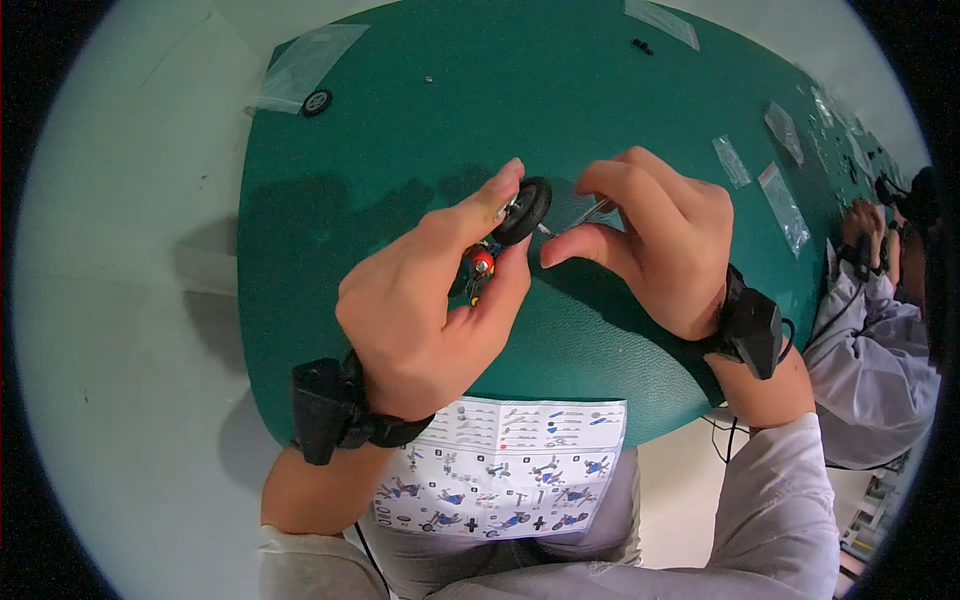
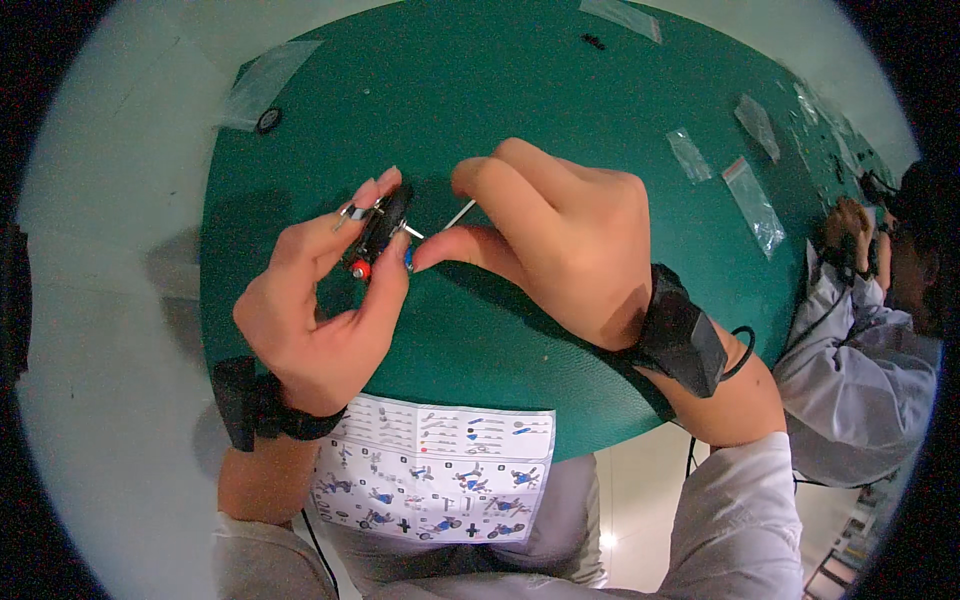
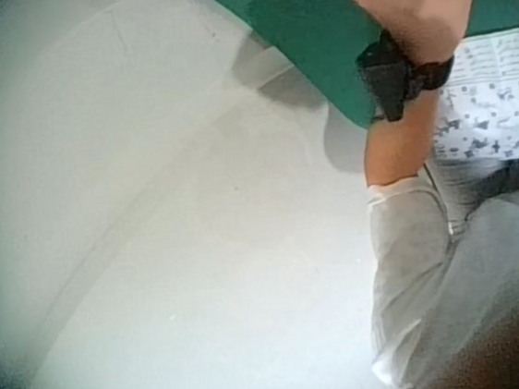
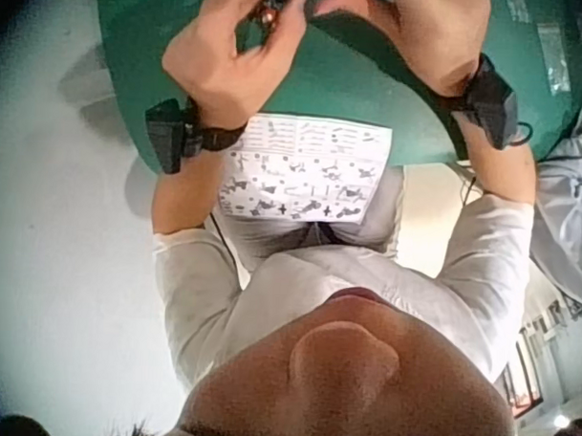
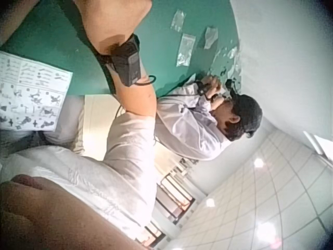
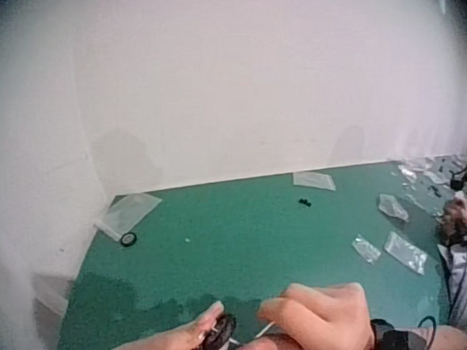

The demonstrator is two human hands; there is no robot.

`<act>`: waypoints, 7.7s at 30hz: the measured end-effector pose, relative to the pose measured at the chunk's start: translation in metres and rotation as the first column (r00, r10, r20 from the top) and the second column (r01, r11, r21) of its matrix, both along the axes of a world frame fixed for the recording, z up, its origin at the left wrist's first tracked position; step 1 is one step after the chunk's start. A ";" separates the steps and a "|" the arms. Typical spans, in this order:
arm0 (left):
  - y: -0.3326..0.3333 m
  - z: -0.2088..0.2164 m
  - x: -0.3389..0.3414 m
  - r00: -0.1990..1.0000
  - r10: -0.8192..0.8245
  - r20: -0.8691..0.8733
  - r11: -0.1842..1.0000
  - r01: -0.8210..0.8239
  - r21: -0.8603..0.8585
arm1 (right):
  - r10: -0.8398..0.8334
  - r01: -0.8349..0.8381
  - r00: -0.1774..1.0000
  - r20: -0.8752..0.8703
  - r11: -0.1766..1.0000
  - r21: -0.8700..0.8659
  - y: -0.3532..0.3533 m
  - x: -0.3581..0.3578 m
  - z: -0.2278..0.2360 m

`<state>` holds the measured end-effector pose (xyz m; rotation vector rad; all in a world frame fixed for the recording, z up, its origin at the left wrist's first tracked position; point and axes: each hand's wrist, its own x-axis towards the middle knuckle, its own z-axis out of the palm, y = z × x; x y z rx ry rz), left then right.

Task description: Assemble a small mechanical motorcycle model using metal and plastic parts.

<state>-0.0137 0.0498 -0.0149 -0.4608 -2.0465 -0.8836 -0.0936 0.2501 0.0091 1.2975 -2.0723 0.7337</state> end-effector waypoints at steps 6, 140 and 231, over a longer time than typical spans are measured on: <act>0.001 0.000 0.001 1.000 0.003 -0.004 0.999 -0.003 0.042 | 0.067 -0.065 0.989 0.135 0.998 -0.017 -0.006 0.002 -0.013; -0.012 0.009 0.006 0.711 -0.574 0.407 0.770 0.298 0.565 | 0.623 -0.047 -0.307 0.720 0.745 -0.665 0.005 0.001 -0.015; -0.002 0.002 0.004 0.547 -0.653 0.524 0.621 -0.009 0.783 | 0.177 -0.209 0.377 0.909 0.973 -0.103 0.015 -0.029 -0.020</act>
